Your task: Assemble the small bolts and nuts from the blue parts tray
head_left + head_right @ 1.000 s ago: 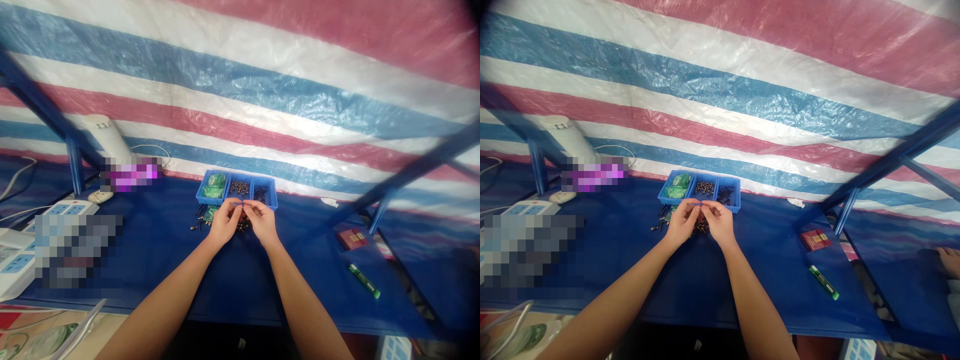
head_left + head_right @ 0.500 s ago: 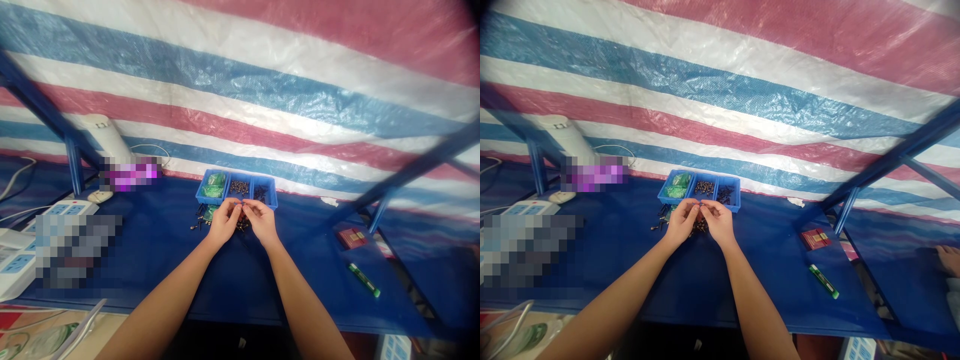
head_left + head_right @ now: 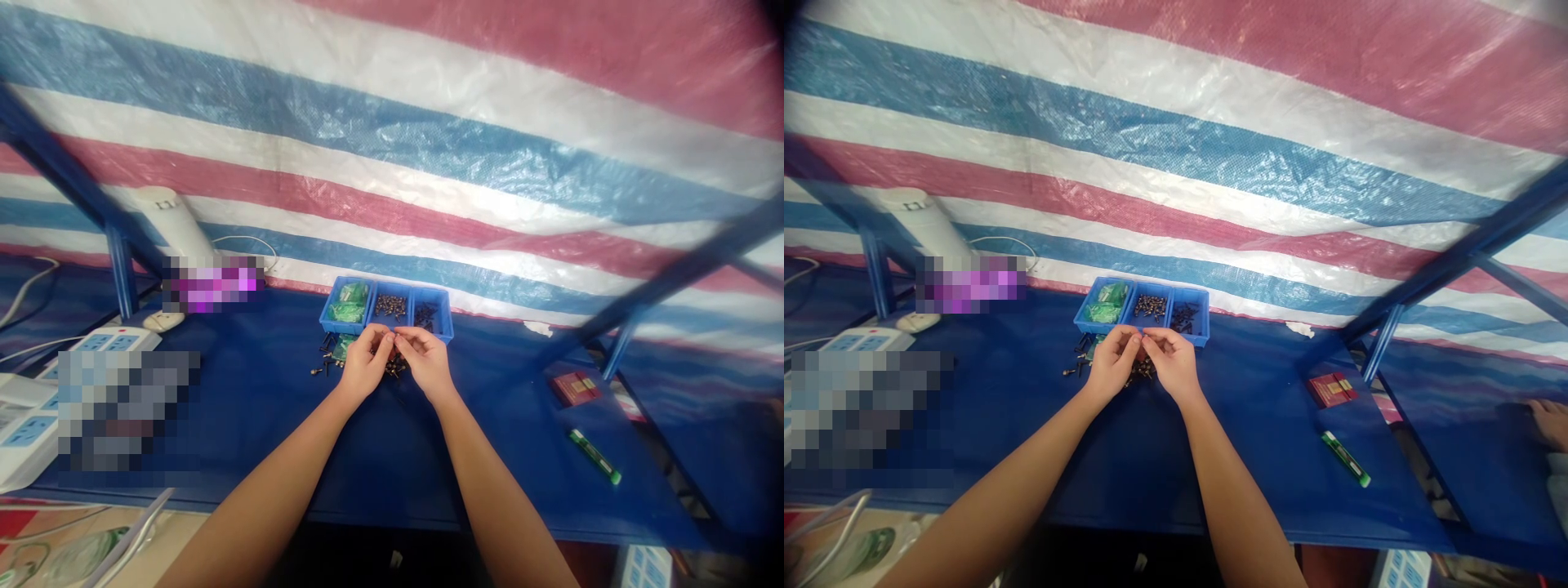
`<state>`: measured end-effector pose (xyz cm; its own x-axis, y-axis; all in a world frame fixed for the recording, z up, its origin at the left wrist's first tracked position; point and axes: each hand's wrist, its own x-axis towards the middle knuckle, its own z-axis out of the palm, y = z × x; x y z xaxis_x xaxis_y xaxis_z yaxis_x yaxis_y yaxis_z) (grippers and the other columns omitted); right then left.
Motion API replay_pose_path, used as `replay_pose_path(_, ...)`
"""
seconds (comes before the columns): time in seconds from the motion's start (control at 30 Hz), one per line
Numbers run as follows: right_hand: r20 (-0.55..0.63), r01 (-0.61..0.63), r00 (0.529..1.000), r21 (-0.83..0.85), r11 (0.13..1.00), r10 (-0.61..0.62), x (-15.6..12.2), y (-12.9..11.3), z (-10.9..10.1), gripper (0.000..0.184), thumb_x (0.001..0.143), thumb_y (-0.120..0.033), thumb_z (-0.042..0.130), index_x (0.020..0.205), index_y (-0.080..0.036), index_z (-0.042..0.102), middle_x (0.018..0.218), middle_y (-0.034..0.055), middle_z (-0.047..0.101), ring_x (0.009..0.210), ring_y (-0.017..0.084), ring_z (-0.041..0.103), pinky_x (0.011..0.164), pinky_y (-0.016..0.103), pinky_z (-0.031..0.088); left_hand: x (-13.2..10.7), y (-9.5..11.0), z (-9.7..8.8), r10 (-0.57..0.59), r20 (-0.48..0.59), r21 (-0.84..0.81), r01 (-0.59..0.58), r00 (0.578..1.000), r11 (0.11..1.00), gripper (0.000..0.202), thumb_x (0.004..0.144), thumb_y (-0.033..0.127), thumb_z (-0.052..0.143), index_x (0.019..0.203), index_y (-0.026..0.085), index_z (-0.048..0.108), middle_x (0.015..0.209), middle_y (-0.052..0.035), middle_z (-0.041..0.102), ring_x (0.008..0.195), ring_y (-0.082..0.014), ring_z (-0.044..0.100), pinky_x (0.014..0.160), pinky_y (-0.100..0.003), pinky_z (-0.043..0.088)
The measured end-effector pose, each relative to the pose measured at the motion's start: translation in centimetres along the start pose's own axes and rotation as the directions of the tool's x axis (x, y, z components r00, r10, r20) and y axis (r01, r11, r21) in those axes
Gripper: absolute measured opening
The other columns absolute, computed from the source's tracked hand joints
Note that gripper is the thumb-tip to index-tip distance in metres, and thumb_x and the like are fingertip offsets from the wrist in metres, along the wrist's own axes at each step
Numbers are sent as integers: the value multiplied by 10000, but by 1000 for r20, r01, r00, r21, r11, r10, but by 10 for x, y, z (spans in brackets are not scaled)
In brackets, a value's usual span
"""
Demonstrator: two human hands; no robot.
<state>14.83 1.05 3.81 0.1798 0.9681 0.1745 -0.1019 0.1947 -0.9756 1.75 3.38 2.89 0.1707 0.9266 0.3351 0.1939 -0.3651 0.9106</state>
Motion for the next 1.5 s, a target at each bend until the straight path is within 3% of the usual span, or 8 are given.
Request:
replay_pose_path(0.27, 52, -60, 997, 15, 998, 59, -1, -4, 1, 235, 743, -382, 724, 888, -197, 724, 753, 20, 692, 628, 139, 609, 609, 278, 518, 1, -1, -2, -9, -3, 99, 10, 1000, 995, 319, 924, 441, 465, 783, 181, 586, 601, 22, 582, 538, -107, 540, 538, -213, 401)
replay_pose_path(0.53, 82, -293, 956, 162, 942, 283, 3, 6, -3, 242, 696, -357, 768, 842, -169, 727, 676, 2, 647, 530, 88, 528, 485, 218, 406, 1, 1, -2, -9, -4, 184, 10, 1000, 983, 396, 943, 435, 419, 685, 169, 560, 571, 23, 555, 533, -101, 504, 527, -210, 361)
replay_pose_path(0.73, 53, -292, 956, 243, 925, 288, 3, 5, -3, 253, 683, -364, 776, 839, -172, 724, 662, 5, 664, 539, 105, 545, 525, 248, 441, -1, 4, -1, 4, 57, 145, -12, 998, 989, 352, 936, 432, 433, 819, 168, 634, 678, -1, 642, 609, -124, 582, 583, -215, 438)
replay_pose_path(0.87, 6, -200, 978, 285, 937, 207, 3, 1, -2, 493, 716, -353, 749, 1190, -263, 645, 1060, 36, 714, 776, 158, 648, 689, 303, 521, -2, 5, -1, -13, 3, 126, 12, 1000, 992, 356, 937, 396, 440, 1183, 202, 609, 736, -7, 680, 627, -138, 627, 609, -233, 473)
replay_pose_path(0.93, 27, -191, 982, 202, 961, 189, 3, 2, -4, 539, 744, -364, 719, 1264, -296, 595, 1179, 39, 680, 842, 172, 659, 716, 317, 530, -1, 4, -2, -22, -39, 143, 28, 999, 989, 367, 936, 389, 440, 1211, 206, 602, 693, 1, 662, 589, -133, 611, 586, -232, 463)
replay_pose_path(1.17, -119, -133, 987, -217, 967, 108, 9, 6, -20, 258, 804, -361, 587, 935, -184, 722, 716, 32, 701, 586, 150, 600, 565, 280, 475, 1, 2, -3, -5, -126, 160, 25, 992, 987, 285, 925, 359, 450, 1014, 186, 657, 644, 10, 623, 578, -122, 575, 609, -227, 439)
replay_pose_path(1.33, -47, 3, 998, -615, 788, -41, 9, 6, -31, 198, 802, -295, 565, 880, -214, 728, 676, 10, 682, 613, 167, 606, 653, 301, 479, 0, 5, -3, -19, -178, 166, 49, 984, 985, 272, 923, 349, 446, 997, 187, 652, 628, 16, 606, 538, -112, 551, 568, -219, 414)
replay_pose_path(1.5, 85, 61, 996, -720, 691, 0, 6, 5, -31, 153, 800, -260, 580, 854, -217, 716, 665, -2, 667, 609, 154, 594, 640, 280, 459, 1, 6, -4, -36, -191, 137, 63, 981, 989, 259, 916, 346, 451, 982, 188, 644, 614, 23, 588, 533, -107, 540, 570, -216, 421)
